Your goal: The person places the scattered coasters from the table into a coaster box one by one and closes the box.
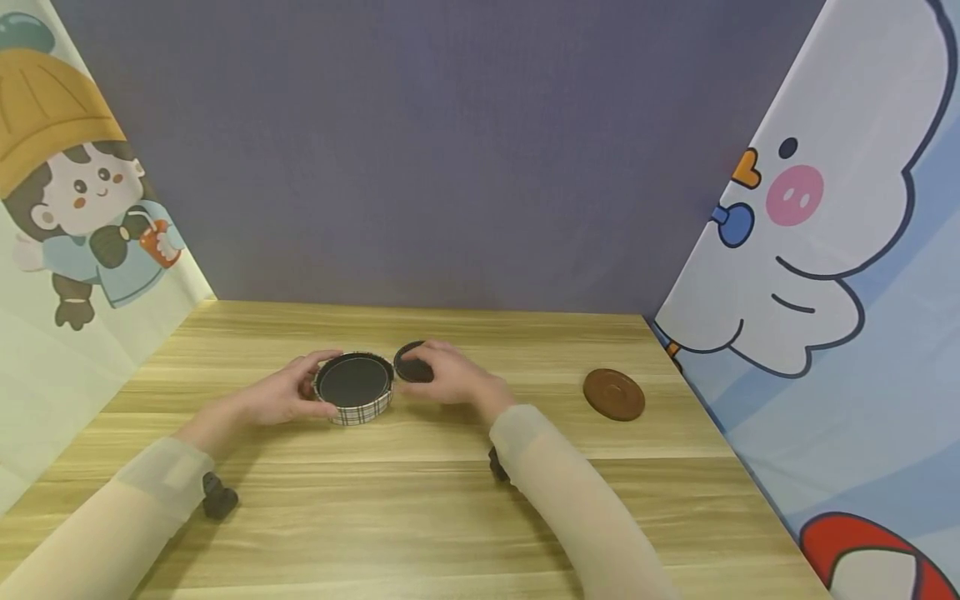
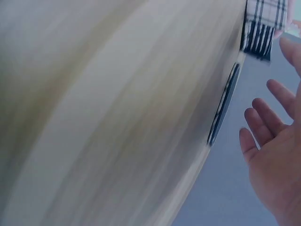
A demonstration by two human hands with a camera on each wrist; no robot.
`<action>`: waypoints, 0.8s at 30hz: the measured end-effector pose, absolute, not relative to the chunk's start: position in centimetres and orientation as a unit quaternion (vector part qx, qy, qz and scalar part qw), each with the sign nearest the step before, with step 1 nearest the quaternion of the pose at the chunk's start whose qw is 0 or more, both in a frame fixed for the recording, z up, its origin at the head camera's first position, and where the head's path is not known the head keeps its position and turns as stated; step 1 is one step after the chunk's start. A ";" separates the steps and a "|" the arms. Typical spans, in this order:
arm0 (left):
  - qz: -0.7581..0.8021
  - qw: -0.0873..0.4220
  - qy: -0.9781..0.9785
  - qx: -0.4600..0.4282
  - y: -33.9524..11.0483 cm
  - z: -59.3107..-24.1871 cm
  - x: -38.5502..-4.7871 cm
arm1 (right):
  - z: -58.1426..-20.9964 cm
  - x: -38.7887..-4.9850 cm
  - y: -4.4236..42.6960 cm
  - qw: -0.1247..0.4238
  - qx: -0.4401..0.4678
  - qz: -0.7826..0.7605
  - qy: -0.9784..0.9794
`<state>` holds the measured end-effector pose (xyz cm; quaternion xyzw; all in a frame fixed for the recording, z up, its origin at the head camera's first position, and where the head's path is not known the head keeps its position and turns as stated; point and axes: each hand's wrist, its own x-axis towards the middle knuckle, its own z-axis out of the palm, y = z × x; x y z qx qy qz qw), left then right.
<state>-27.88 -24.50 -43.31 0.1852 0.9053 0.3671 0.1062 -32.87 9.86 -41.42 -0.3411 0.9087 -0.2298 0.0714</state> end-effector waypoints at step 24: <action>0.369 0.110 0.905 0.183 -24.5 -43.1 -27.7 | -42.1 -34.0 16.8 0.094 -0.296 -0.206 0.928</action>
